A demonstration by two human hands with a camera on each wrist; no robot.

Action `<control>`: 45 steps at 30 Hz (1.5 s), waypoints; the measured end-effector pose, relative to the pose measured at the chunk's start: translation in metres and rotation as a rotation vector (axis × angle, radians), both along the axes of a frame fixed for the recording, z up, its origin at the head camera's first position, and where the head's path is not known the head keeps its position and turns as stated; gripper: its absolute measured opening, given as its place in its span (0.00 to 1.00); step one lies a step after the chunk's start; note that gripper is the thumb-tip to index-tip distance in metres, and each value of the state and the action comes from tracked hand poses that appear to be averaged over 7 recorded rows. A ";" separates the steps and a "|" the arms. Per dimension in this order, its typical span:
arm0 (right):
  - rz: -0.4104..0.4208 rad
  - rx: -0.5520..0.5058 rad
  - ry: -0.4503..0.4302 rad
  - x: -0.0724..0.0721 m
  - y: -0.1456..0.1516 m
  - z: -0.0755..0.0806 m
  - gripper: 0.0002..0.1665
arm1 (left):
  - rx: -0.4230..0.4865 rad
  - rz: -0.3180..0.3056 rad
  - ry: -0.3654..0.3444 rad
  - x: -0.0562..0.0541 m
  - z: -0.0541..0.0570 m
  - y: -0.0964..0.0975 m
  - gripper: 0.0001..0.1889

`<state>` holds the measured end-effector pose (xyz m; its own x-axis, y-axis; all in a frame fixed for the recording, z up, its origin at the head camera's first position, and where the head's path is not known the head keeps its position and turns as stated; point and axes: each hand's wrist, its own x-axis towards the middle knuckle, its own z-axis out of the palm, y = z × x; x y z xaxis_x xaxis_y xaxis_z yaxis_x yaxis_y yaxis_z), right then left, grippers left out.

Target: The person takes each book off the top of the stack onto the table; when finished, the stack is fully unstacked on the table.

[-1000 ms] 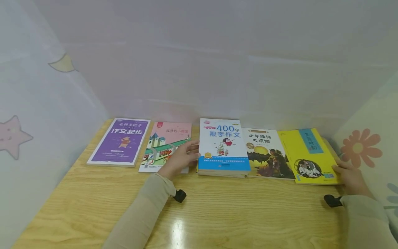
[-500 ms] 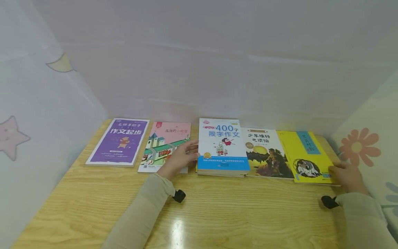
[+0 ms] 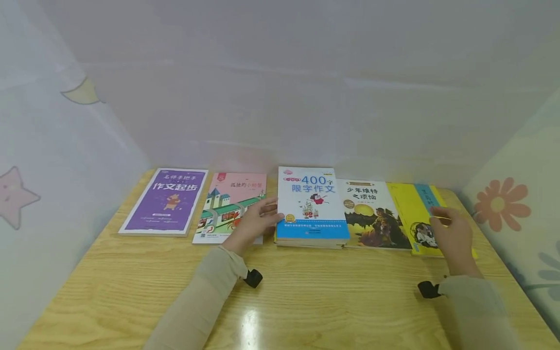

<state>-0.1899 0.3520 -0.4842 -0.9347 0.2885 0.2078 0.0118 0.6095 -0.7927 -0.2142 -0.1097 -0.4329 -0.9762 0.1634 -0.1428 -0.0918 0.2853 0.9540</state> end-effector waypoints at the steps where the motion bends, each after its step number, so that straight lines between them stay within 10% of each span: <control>1: 0.023 -0.008 0.021 0.000 -0.009 0.002 0.25 | -0.004 0.002 0.008 0.000 0.000 0.001 0.32; 14: 0.315 -0.137 -0.009 -0.004 -0.100 0.014 0.22 | -0.031 0.029 0.031 0.000 0.001 -0.004 0.33; 25: 0.512 -0.318 -0.115 -0.016 -0.133 0.011 0.30 | 0.045 -0.034 -0.098 -0.002 -0.002 -0.017 0.34; 35: 0.583 -0.456 -0.204 -0.023 -0.150 0.006 0.38 | 0.024 -0.045 -0.188 -0.004 0.003 -0.028 0.34; 45: 0.584 -0.373 -0.265 -0.029 -0.157 0.004 0.36 | 0.035 -0.082 -0.154 0.006 0.005 -0.041 0.33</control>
